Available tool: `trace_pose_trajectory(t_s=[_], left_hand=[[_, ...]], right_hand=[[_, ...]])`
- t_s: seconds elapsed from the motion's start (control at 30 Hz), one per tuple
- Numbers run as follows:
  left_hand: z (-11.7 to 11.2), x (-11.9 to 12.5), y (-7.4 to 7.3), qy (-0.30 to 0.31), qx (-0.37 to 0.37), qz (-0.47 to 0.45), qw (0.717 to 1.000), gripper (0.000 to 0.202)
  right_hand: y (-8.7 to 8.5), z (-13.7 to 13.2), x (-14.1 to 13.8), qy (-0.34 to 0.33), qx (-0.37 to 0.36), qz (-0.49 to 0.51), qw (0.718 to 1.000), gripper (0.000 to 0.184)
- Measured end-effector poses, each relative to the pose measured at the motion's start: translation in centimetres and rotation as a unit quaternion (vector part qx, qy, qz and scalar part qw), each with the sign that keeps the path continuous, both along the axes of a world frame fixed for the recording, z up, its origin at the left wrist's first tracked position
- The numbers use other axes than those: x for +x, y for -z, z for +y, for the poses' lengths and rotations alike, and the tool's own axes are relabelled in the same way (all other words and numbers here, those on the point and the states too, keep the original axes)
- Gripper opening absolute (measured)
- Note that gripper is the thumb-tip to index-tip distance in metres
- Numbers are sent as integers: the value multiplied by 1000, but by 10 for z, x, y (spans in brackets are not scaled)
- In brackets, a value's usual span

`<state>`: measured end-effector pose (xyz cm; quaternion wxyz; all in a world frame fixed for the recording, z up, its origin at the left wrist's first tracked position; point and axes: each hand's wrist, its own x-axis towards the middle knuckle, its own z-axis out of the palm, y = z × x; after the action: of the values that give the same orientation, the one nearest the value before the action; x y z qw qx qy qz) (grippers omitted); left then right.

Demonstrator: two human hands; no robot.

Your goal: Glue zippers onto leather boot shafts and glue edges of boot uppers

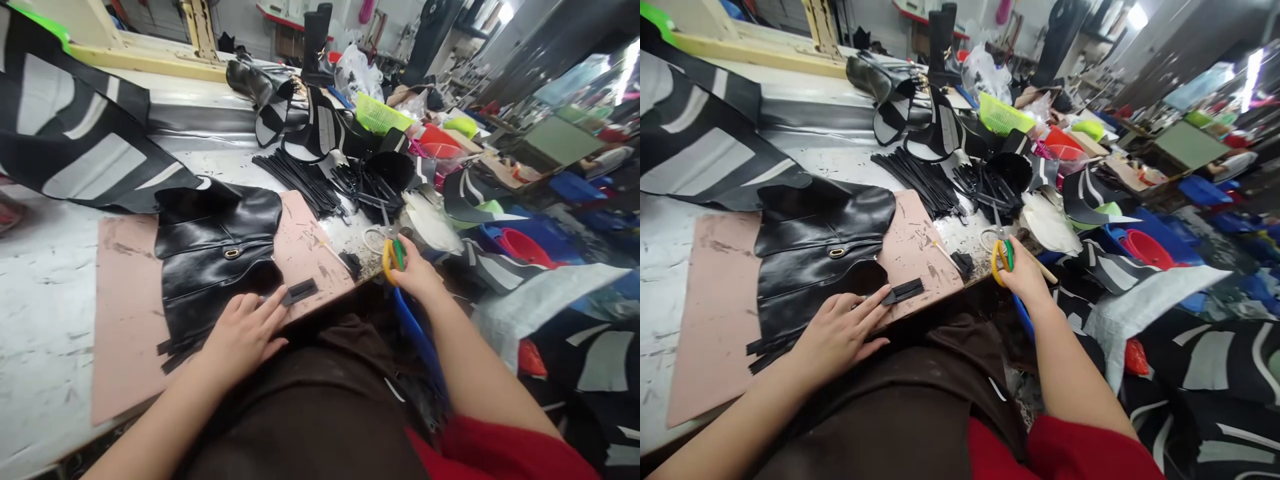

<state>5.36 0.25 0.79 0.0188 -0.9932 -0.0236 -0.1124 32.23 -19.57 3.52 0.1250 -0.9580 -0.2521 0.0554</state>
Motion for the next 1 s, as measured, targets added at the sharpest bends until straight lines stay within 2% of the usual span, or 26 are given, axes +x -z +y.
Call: trace_pose_trajectory(t_s=[0.1,0.17,0.23,0.3,0.4,0.5,0.6,0.73,0.83,1.0], left_hand=[[-1,-2,-1,0,1,11,1000,39],[-1,-2,0,1,-1,12,1000,41],[-1,-2,0,3,-3,11,1000,43],[-1,-1,1,6,-4,9,1000,44],[-1,-1,2,10,-2,1,1000,46],[0,-2,4,11,1,-2,1000,49],[0,-4,6,8,-3,-4,1000,50],[0,-4,8,7,-10,-9,1000,49],[0,-4,8,9,-12,-14,1000,48],[0,-4,8,11,2,-20,1000,45]], right_hand=[[2,-21,-47,-68,96,143,983,67],[7,-34,-82,-127,129,274,945,56],[14,-40,-110,-147,132,379,904,44],[20,-37,-130,-144,114,424,887,39],[27,-15,-146,-142,98,425,889,38],[32,13,-157,-123,110,427,889,36],[36,28,-165,-108,120,427,889,37],[41,29,-168,-103,128,415,895,39],[43,27,-169,-122,139,387,903,35],[38,26,-171,-128,221,363,896,33]])
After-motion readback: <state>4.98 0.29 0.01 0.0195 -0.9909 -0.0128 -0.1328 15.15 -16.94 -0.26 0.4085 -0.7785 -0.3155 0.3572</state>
